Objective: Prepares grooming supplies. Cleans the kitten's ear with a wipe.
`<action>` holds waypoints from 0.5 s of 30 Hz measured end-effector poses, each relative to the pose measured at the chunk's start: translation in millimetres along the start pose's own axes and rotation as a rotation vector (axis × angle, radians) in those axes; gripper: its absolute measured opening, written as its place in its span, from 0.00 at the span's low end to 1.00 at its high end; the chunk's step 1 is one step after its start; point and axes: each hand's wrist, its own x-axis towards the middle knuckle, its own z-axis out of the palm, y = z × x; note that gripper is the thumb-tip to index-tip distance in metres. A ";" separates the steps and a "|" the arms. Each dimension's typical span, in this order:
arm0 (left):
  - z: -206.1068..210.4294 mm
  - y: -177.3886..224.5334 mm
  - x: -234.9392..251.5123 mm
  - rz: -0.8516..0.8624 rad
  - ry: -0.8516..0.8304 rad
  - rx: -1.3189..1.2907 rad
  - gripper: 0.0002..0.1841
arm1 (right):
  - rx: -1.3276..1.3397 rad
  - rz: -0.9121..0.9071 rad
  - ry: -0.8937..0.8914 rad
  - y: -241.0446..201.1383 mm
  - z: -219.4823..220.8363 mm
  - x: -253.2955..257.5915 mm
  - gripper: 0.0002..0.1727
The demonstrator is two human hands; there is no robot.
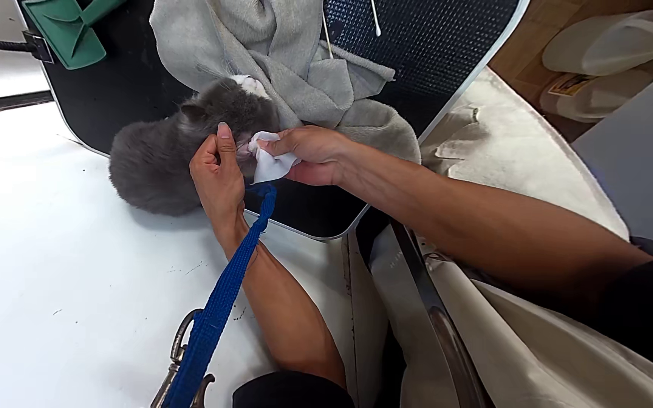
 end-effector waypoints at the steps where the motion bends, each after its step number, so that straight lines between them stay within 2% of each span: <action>1: 1.3 -3.4 3.4 -0.001 0.011 -0.058 0.21 | -0.016 0.003 -0.031 -1.3 -4.3 -1.2 0.08; 8: 4.0 -9.9 8.2 -0.021 0.061 -0.172 0.21 | 0.020 -0.128 -0.180 -3.4 -36.3 -8.1 0.11; 11: 3.0 -11.4 8.2 -0.035 0.065 -0.211 0.21 | -0.054 -0.186 -0.208 -5.5 -44.1 -12.8 0.09; 15: 1.4 -12.2 8.3 -0.066 0.062 -0.288 0.20 | -0.229 -0.433 -0.194 -5.1 -51.2 -24.6 0.04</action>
